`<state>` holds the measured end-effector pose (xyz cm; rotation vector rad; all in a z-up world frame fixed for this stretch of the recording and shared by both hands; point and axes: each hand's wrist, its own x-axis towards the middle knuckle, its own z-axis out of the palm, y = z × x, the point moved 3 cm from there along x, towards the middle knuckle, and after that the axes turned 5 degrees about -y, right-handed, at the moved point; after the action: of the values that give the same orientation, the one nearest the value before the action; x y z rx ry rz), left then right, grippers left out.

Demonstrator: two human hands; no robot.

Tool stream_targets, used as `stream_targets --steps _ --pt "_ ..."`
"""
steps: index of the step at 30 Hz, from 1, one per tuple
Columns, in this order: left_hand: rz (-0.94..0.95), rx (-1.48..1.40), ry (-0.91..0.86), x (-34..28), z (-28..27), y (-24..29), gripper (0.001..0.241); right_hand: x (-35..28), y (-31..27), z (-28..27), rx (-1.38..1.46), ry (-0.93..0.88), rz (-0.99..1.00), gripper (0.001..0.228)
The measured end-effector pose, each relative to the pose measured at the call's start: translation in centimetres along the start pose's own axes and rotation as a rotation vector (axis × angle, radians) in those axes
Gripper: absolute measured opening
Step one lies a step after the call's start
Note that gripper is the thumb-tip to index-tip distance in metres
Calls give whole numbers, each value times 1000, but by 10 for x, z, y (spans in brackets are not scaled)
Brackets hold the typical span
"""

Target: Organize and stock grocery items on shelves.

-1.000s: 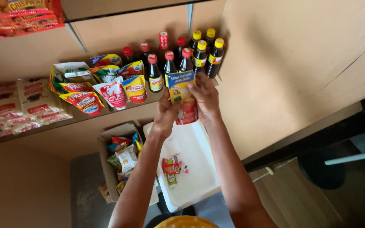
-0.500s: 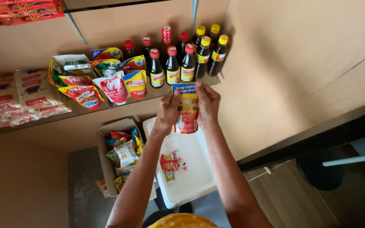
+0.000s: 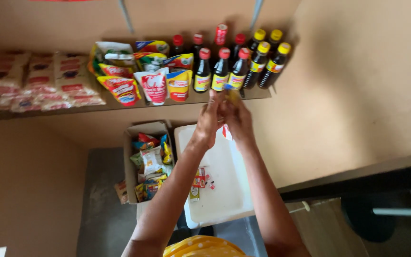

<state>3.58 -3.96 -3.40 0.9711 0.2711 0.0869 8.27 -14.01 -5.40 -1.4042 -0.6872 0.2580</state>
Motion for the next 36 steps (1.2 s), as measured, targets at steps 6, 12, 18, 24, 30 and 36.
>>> stream_targets --steps 6,12,18,24,30,36 --pt "607 460 235 9 -53 -45 50 9 7 -1 557 167 123 36" --pt "155 89 20 -54 -79 -19 35 19 -1 28 602 -51 163 36" --pt "368 497 131 -78 -147 -17 31 36 49 30 156 -144 225 24" --pt "414 470 117 -85 -196 1 32 45 -3 102 -243 -480 179 16" --pt "441 535 100 -67 -246 24 35 68 27 143 -391 -400 88 10" --pt "515 749 35 -46 -286 40 38 76 38 171 -438 -323 115 15"
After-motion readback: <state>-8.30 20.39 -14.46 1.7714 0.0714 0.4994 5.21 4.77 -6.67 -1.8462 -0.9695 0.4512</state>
